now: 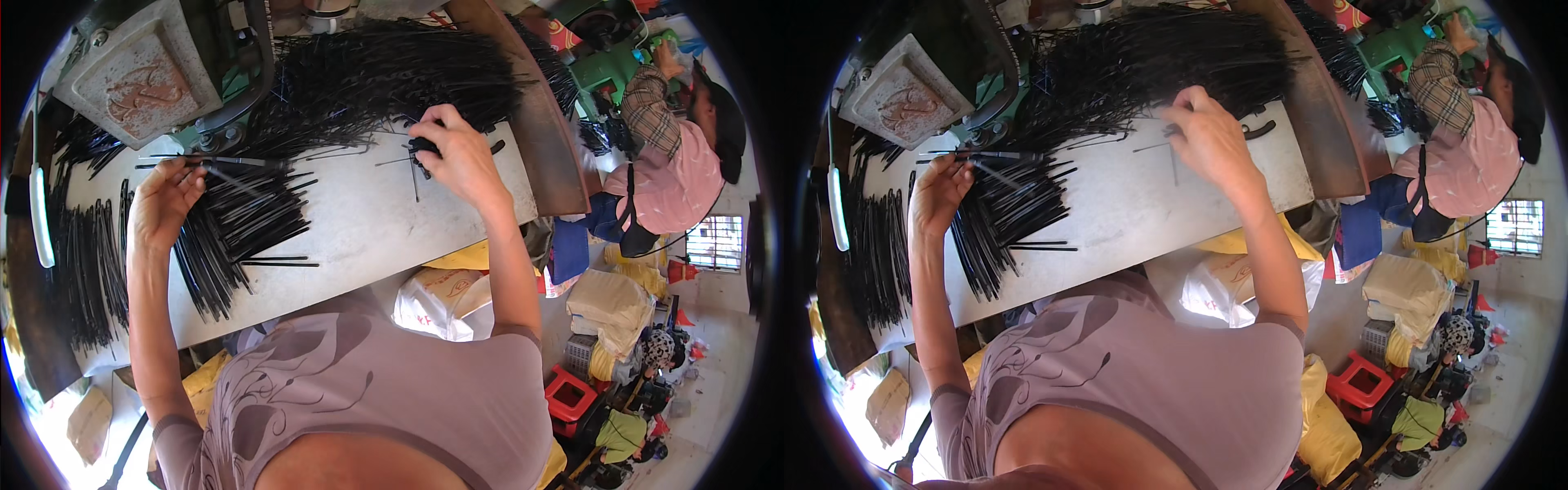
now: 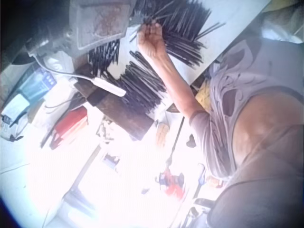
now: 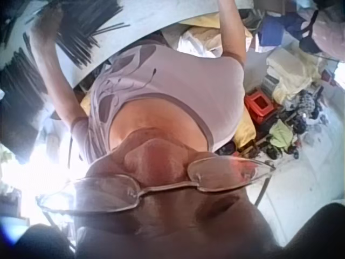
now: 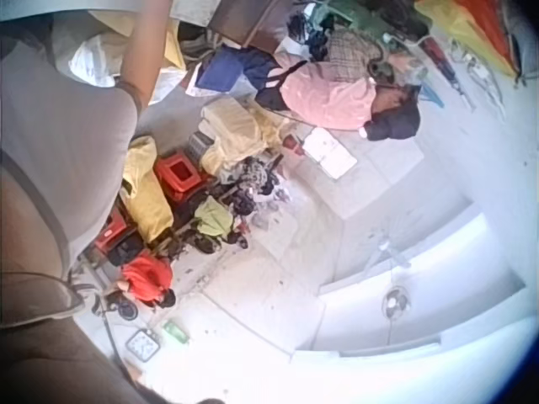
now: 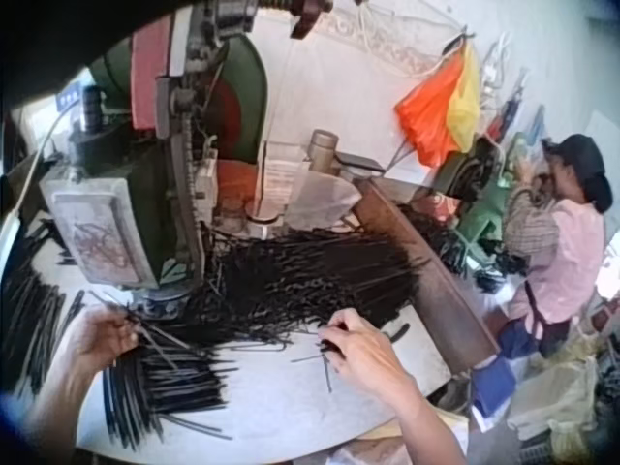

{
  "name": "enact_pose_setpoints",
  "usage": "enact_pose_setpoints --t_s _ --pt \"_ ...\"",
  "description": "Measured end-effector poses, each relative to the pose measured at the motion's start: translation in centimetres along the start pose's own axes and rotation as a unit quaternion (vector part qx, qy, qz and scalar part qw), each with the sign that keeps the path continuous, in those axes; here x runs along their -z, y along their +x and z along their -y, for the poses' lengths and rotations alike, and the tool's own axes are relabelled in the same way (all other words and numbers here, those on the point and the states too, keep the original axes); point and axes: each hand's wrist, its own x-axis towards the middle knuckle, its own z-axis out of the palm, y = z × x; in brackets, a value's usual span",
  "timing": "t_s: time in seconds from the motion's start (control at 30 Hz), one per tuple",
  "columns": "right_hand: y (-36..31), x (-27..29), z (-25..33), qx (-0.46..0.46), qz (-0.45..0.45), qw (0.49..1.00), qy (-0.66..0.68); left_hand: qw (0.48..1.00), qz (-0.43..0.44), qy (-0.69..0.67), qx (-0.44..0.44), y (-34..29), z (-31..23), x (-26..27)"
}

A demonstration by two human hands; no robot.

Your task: The person attaches components onto umbrella ribs using a machine, gathers the processed ribs into a bundle, and places them into a sack on the floor.

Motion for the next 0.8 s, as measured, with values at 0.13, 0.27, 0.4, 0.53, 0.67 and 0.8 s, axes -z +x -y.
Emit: enact_pose_setpoints --t_s 0.13,0.27,0.4,0.53,0.67,0.8 --pt "-0.4 -4.0 -0.9 -0.036 -0.054 0.998 -0.013 0.997 0.069 -0.034 0.013 0.3 0.2 0.9" --pt "1.8 -3.8 5.5 0.165 -0.105 0.977 -0.080 0.996 0.053 -0.063 0.040 -0.3 0.1 1.6" --pt "3.7 -4.5 9.6 0.285 -0.185 0.938 -0.066 0.995 0.040 -0.037 0.080 -0.6 0.4 1.6" --pt "5.1 -6.0 11.8 0.294 -0.200 0.935 0.010 0.996 0.009 0.069 0.062 -1.7 0.2 0.8" --pt "6.5 -8.4 13.5 0.185 -0.055 0.952 0.236 0.983 -0.089 0.161 -0.024 -3.6 0.3 -0.7" --pt "8.3 -10.0 12.7 0.056 0.076 0.891 0.444 0.976 -0.070 0.206 -0.017 -3.0 0.8 -1.2"
